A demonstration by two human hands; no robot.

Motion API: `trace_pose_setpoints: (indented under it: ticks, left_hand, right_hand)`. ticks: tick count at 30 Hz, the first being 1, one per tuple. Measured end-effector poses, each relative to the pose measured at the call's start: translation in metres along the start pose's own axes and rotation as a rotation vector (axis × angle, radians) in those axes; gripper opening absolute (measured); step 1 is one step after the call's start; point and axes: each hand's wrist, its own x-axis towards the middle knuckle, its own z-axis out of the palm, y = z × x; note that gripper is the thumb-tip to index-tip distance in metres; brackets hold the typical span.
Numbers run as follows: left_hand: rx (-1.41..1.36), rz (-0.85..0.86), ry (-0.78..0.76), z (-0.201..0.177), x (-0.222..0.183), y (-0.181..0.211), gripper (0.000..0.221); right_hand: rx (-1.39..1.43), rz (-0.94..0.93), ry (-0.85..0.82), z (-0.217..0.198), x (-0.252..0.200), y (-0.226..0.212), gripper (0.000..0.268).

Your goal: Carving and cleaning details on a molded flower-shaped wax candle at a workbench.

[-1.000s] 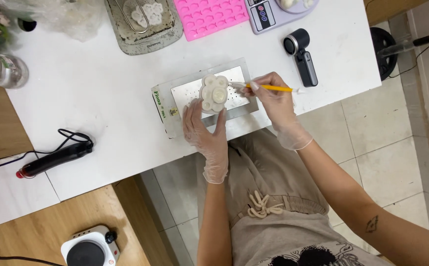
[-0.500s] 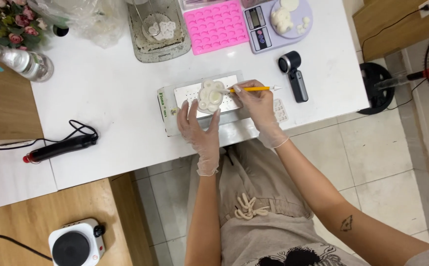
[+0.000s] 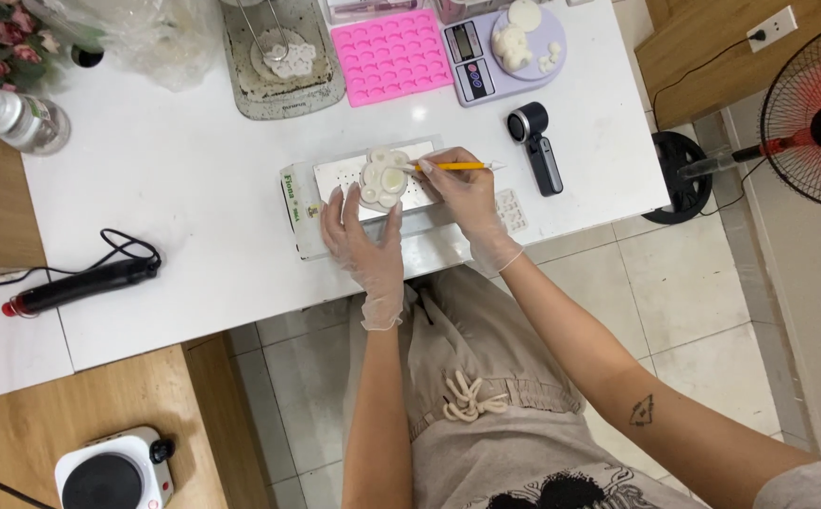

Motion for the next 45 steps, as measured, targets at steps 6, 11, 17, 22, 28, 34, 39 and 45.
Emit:
trace_pose_setpoints:
  ticks: [6, 11, 17, 22, 28, 34, 39, 45]
  left_hand:
    - [0.052, 0.008, 0.018, 0.005, -0.002, -0.004, 0.071]
    - [0.051, 0.007, 0.017, 0.002, -0.001, -0.001, 0.07]
    - [0.05, -0.017, 0.012, 0.003, -0.001, 0.001, 0.068]
    - [0.037, -0.031, 0.006, 0.002, -0.001, 0.003, 0.067]
    - [0.051, -0.04, -0.006, 0.002, -0.002, 0.001, 0.067]
    - [0.044, -0.056, -0.019, 0.007, -0.003, -0.004, 0.067]
    - [0.049, -0.029, -0.007, 0.007, -0.004, -0.006, 0.068]
    - [0.049, -0.024, 0.005, 0.007, -0.002, -0.004, 0.068]
  right_hand:
    - [-0.075, -0.016, 0.031, 0.003, -0.009, 0.001, 0.011]
    - [-0.055, -0.03, 0.03, 0.008, -0.014, -0.006, 0.009]
    - [-0.049, -0.049, 0.047, 0.009, -0.013, -0.002, 0.007]
    - [-0.064, -0.049, 0.019, 0.006, -0.012, -0.001, 0.007]
    - [-0.026, -0.035, 0.029, 0.008, -0.013, -0.001, 0.01]
    - [-0.034, -0.021, 0.037, 0.008, -0.015, -0.006, 0.009]
    - [0.014, -0.01, 0.042, 0.008, -0.015, -0.004, 0.009]
    - [-0.046, -0.048, 0.024, 0.01, -0.019, -0.01, 0.009]
